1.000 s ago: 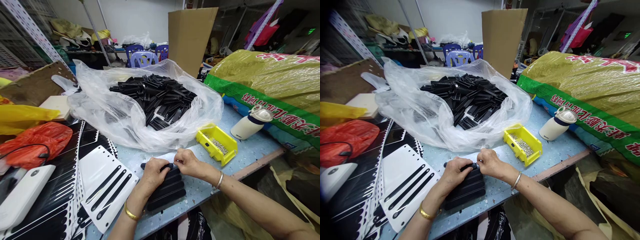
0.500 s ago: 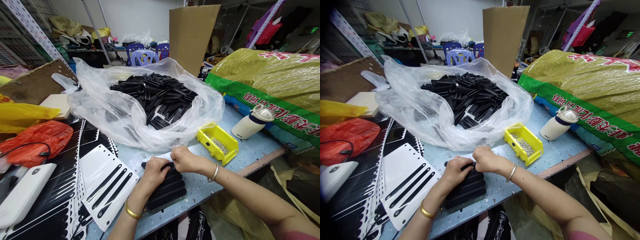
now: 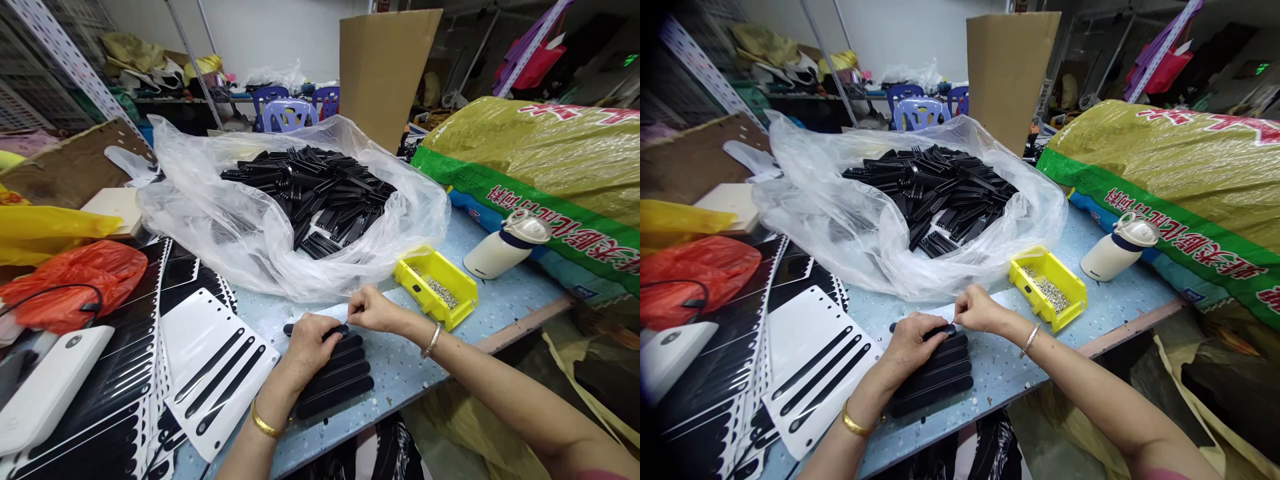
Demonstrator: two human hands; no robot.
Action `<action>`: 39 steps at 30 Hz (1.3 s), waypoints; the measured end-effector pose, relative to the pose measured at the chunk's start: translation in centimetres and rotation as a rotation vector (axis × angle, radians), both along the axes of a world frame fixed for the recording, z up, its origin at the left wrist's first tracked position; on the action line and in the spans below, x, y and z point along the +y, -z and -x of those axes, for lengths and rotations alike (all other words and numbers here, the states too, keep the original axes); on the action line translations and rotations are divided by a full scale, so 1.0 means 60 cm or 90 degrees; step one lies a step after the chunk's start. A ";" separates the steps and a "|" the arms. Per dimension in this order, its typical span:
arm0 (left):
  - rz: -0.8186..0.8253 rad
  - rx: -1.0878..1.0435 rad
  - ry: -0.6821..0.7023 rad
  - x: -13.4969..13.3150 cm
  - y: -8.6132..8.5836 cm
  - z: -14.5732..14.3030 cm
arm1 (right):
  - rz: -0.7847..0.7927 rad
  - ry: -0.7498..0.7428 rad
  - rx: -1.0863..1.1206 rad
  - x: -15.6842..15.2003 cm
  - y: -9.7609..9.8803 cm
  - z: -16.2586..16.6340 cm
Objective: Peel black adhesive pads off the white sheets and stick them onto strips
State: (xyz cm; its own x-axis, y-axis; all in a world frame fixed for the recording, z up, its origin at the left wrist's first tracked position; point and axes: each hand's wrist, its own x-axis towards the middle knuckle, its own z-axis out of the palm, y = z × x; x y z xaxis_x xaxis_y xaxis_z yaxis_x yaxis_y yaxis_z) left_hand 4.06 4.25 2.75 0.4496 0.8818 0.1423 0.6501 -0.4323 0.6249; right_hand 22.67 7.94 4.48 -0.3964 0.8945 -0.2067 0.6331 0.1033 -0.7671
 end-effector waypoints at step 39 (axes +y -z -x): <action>0.040 0.015 0.000 0.001 -0.009 0.001 | -0.120 -0.213 -0.375 0.012 -0.055 0.048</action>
